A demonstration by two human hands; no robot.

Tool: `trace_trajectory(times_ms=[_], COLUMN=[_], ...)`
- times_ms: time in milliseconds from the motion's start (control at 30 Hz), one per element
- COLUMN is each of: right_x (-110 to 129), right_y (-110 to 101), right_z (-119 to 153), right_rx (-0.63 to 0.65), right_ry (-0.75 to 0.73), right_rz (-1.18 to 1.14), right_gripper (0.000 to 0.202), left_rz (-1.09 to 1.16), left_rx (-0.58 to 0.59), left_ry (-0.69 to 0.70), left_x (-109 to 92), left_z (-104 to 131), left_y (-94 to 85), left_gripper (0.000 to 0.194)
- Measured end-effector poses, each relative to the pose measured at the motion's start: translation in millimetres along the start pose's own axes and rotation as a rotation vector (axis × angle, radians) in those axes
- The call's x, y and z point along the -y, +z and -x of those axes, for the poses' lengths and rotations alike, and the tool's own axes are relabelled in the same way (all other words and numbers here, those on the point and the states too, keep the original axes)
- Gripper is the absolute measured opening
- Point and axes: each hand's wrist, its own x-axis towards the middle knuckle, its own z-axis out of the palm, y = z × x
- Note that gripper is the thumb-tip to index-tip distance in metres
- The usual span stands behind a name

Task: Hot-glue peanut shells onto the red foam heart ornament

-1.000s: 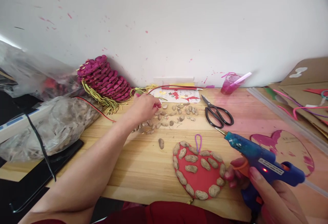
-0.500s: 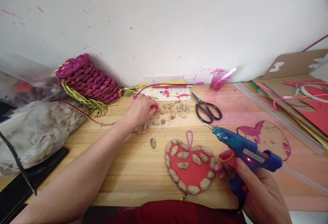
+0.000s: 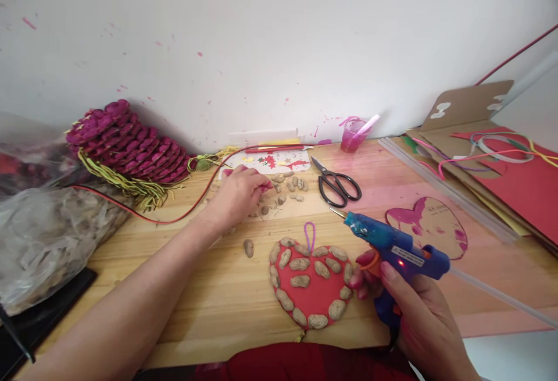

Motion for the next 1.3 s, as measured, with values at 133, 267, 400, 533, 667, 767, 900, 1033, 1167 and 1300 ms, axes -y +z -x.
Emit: trace_trajectory(times_ms=[133,267,400,533,667,767,900,1033,1167,1300], right_x=[-0.9,-5.6,-11.1,-13.9,-14.5,-14.3,-14.0,-15.7,-15.7,-13.4], right_y=[-1.7,-5.6,-10.1,-13.0,-14.8,-15.2,-14.0,-13.9,-14.4,-13.4], right_z=[-1.8,-3.2,-3.5,-5.8,-8.1,-8.5,-9.0,-8.9,-7.9,-8.3], right_rx=[0.031,0.072,0.099,0.140,0.197,0.215,0.233,0.239,0.234,0.249], right_ry=[-0.018,0.006,0.003,-0.028,-0.046,-0.063,-0.087,-0.067,-0.065,-0.086], right_rz=[0.018,-0.007,0.004,0.030,0.029,0.037,0.022,0.003,-0.008,-0.008], right_gripper=[0.029,0.029,0.033,0.034,0.031,0.033,0.032,0.029,0.026,0.027], left_rz=[0.004,0.031,0.074,0.171,0.564,0.899,0.819,0.496,0.277,0.271], left_rx=[-0.009,0.028,0.125,0.119,0.155,0.268,0.417,0.319,0.147,0.109], left_ry=[0.116,0.145,0.103,0.056,-0.093,-0.163,-0.128,-0.077,-0.050,-0.029], left_x=[-18.4,-37.7,-47.3,-45.1,-38.5,-36.8,-40.1,-44.3,-44.2,-41.2], left_z=[-15.7,-42.5,-63.1,-63.1,-46.8,-33.0,-21.9,-16.4,-10.3,-4.6], left_y=[7.2,18.3,24.2,22.6,20.2,20.3,21.9,18.7,6.8,0.7], left_gripper=[0.028,0.028,0.031,0.022,0.023,0.029,0.021,0.016,0.020,0.019])
